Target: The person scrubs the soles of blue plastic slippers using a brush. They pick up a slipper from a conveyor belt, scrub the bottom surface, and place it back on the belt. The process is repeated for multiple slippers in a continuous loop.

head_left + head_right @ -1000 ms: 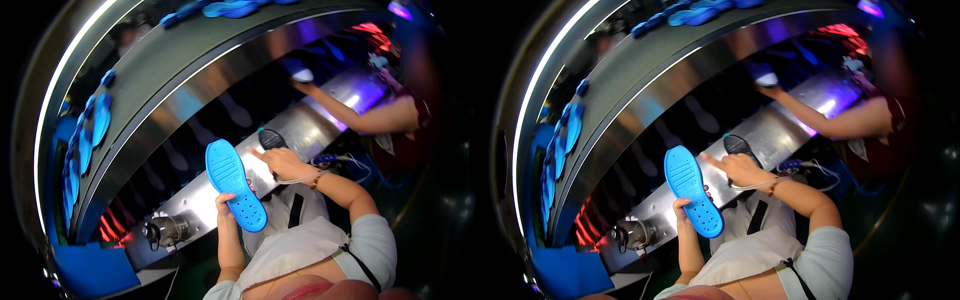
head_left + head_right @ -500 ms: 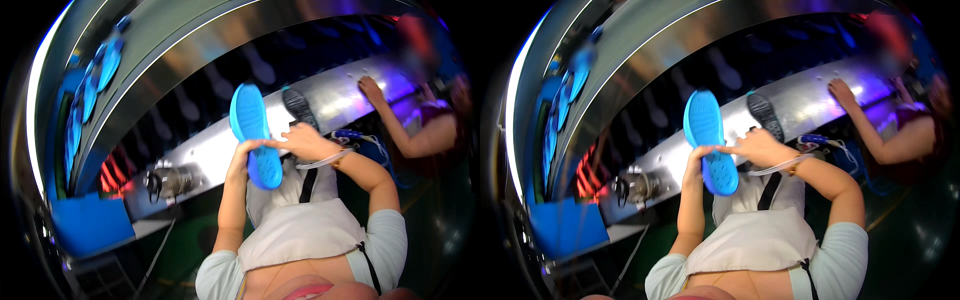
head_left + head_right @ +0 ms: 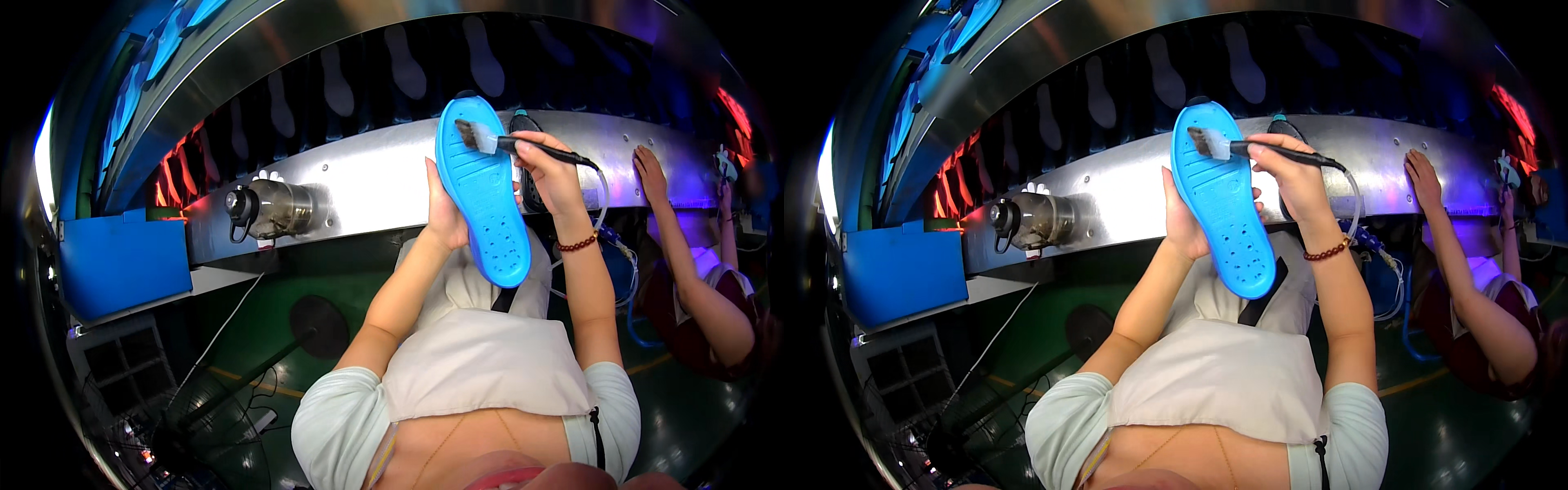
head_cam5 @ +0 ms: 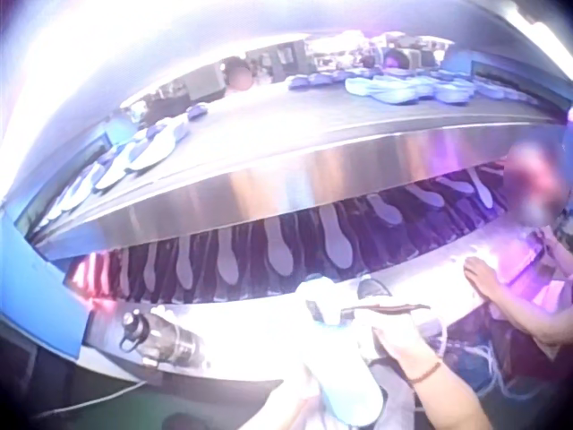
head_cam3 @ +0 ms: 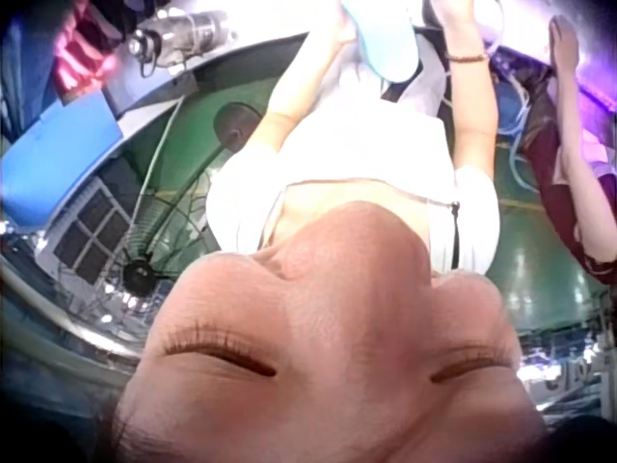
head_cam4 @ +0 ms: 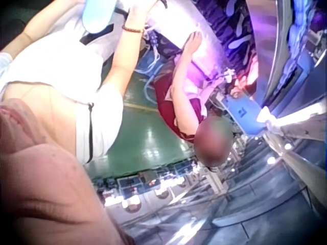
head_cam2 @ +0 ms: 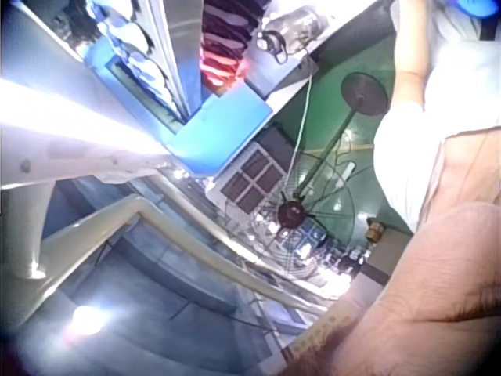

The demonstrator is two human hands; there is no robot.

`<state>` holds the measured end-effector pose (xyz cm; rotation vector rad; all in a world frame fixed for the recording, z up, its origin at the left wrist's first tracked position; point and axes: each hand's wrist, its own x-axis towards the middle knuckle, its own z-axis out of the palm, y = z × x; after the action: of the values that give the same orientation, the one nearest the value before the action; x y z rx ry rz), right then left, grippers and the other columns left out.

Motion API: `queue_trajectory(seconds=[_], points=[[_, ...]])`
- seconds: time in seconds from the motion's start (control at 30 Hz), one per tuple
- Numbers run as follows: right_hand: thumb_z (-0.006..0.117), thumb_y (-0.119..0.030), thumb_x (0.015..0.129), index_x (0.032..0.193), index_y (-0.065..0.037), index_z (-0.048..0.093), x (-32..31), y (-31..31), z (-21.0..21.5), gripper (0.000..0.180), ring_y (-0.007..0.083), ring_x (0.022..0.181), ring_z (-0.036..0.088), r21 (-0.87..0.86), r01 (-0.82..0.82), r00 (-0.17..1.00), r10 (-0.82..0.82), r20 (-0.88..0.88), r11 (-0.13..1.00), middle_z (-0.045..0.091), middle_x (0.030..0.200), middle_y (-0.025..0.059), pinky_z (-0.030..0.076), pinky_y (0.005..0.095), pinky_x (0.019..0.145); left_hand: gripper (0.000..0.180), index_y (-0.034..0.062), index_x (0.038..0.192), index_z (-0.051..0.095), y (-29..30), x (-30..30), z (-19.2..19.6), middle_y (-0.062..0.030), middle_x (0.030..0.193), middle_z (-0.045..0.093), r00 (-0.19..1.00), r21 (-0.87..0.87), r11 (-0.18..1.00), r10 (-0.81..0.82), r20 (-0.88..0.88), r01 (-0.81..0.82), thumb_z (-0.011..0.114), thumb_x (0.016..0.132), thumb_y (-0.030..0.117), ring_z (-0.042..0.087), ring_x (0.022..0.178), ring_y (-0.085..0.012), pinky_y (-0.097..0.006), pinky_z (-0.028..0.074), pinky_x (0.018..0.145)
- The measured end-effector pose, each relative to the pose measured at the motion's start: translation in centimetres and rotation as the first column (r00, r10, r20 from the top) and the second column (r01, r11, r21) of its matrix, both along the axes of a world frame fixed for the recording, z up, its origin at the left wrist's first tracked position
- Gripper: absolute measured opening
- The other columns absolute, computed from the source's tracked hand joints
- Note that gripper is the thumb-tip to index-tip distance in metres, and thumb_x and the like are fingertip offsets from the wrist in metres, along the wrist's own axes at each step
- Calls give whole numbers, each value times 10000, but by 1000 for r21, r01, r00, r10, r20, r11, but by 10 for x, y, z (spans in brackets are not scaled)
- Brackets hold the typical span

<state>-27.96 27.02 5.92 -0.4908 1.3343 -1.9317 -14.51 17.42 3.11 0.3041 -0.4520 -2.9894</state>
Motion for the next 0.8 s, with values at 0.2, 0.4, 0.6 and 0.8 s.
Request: queue_trajectory(seconds=[0.2,0.4,0.6,0.8], points=[[618,-59,770,935,24,616,-19,-9,-2,185,117,760,570,-45,44,995,-40,86,998,629,851,77,455,232,662,977,36,1241,387,6,-8,5,-192,1006,549,1000,-26,1000,1,7,-1,13,722,775,573,888,-320,-460,473,786],[633,-61,763,893,2,640,4,-30,12,144,69,707,556,111,101,860,-30,-509,989,630,794,37,439,188,641,870,67,1255,371,11,-16,-7,-159,1116,509,966,-139,972,211,152,-190,75,776,731,510,1021,-276,-418,415,884],[652,-74,690,868,19,640,43,3,14,201,163,663,623,177,-5,542,152,-826,984,645,758,129,465,249,604,878,51,1201,417,-22,-17,-14,-153,1066,523,911,-249,919,359,202,-306,99,765,744,515,975,-276,-419,418,874],[643,-82,730,848,2,652,26,29,49,145,106,626,589,315,-252,704,396,-590,915,640,744,73,469,225,595,949,41,1234,395,-32,11,3,-210,997,557,991,-187,977,114,72,-99,49,734,770,578,903,-315,-444,490,784]])
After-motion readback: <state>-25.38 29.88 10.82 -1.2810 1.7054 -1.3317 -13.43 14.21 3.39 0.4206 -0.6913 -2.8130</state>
